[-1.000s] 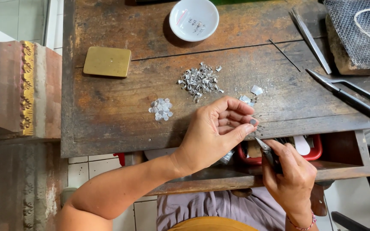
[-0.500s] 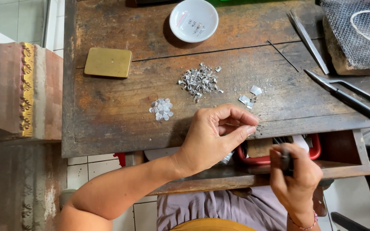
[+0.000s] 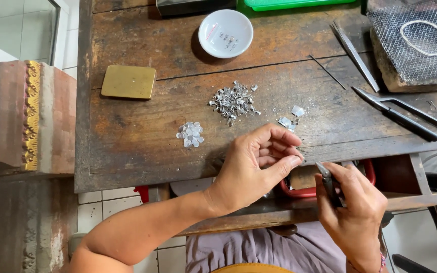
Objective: Shaping small silver jewelry components using pliers at a workbench.
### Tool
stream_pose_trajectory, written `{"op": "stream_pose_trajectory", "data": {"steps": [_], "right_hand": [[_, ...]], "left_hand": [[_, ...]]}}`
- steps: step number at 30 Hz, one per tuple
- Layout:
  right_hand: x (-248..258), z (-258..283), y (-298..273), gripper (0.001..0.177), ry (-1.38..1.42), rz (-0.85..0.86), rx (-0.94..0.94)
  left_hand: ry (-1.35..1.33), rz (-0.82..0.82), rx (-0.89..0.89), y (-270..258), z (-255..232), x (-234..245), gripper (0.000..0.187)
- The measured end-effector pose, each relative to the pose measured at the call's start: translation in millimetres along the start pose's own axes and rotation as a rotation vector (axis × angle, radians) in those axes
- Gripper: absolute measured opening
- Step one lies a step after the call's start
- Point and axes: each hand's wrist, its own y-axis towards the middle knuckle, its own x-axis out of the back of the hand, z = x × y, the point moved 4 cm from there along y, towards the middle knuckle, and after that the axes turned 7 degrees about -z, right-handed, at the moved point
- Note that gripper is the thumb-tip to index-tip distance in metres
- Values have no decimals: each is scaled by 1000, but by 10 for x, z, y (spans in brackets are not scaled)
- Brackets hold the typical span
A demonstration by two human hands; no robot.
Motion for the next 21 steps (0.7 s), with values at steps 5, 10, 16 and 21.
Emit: {"op": "stream_pose_trajectory", "data": {"steps": [5, 10, 16, 21], "right_hand": [[-1, 75, 13, 23, -133, 31, 13], [-7, 58, -6, 29, -130, 59, 2], [-17, 86, 13, 27, -114, 53, 8], [-20, 40, -37, 32, -118, 69, -9]], "left_hand": [[79, 10, -63, -42, -49, -12, 21], [118, 23, -92, -72, -67, -36, 23], [133, 28, -97, -71, -89, -39, 24], [145, 28, -94, -70, -84, -43, 24]]}}
